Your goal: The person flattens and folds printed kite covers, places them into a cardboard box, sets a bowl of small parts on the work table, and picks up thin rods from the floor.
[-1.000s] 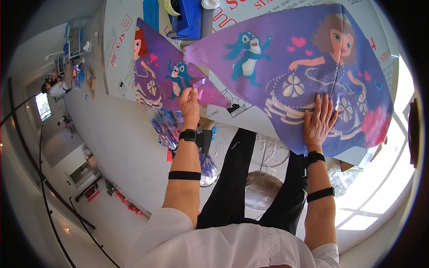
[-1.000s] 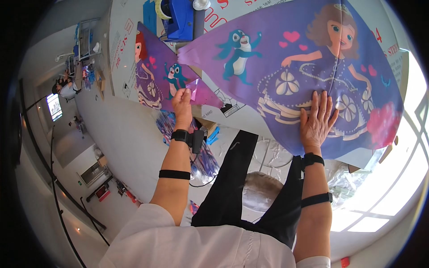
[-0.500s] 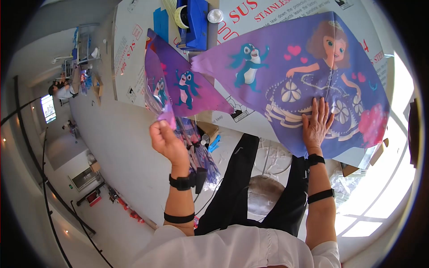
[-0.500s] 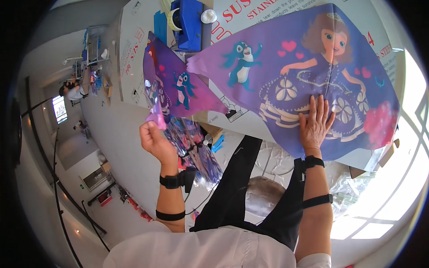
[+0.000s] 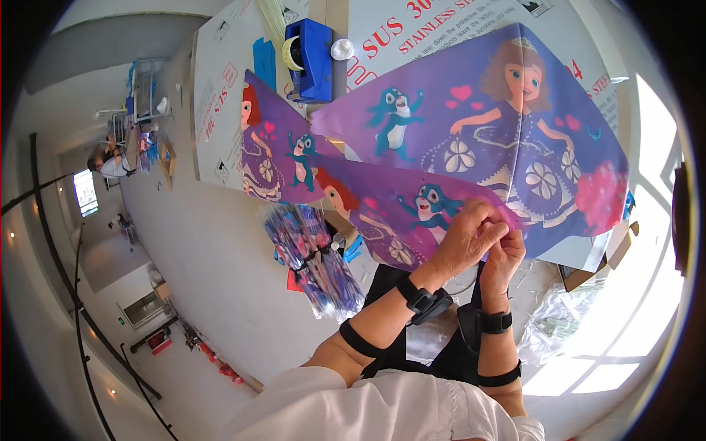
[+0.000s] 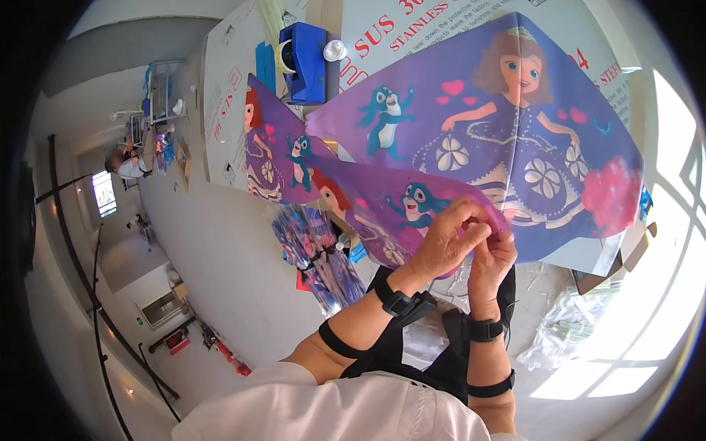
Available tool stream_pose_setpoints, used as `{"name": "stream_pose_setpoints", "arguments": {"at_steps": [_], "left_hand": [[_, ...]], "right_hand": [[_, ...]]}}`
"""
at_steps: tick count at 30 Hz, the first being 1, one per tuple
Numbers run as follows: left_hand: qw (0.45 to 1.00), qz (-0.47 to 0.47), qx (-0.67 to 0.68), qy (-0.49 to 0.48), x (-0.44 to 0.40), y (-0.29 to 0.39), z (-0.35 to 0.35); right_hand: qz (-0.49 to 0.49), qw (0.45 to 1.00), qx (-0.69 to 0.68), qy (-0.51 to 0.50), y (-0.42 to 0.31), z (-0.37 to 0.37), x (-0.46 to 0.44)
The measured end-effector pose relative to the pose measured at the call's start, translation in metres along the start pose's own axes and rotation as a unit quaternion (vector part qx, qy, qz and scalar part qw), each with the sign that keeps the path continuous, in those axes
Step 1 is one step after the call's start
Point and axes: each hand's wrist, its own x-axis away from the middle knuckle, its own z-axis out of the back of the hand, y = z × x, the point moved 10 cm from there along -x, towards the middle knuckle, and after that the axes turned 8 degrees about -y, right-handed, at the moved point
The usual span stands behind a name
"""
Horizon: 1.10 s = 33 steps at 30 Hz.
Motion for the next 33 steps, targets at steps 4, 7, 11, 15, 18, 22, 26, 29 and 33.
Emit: {"name": "stream_pose_setpoints", "arguments": {"at_steps": [4,7,11,15,18,22,26,29,33], "left_hand": [[0.999,-0.002,-0.033,-0.019,0.002,0.001,-0.022],[0.999,0.003,-0.039,-0.005,-0.002,0.008,-0.021],[0.999,0.043,0.003,-0.027,-0.01,0.006,-0.017],[0.999,0.014,-0.037,0.02,-0.009,-0.003,-0.012],[0.992,0.002,-0.122,0.025,-0.011,0.007,-0.002],[0.992,0.058,-0.08,0.073,-0.007,-0.011,0.011],[0.985,0.129,0.067,0.087,-0.004,-0.036,0.0],[0.996,0.074,-0.027,0.041,-0.01,-0.022,-0.01],[0.991,0.11,0.065,-0.036,-0.015,-0.012,0.0]], "right_hand": [[0.018,0.998,0.057,-0.009,-0.005,0.014,0.001],[-0.02,0.989,0.124,-0.072,-0.013,0.002,0.004],[-0.101,0.988,-0.072,-0.091,-0.016,-0.012,0.011],[-0.006,0.954,0.248,-0.17,-0.027,-0.026,0.012],[0.076,0.916,0.344,-0.191,-0.042,-0.043,0.012],[-0.001,0.985,0.13,-0.11,-0.027,-0.019,0.005],[-0.124,0.981,-0.145,-0.022,0.007,0.007,-0.004],[-0.148,0.965,-0.216,0.011,0.014,0.016,-0.008],[-0.154,0.955,-0.251,0.03,0.004,0.031,-0.025]]}}
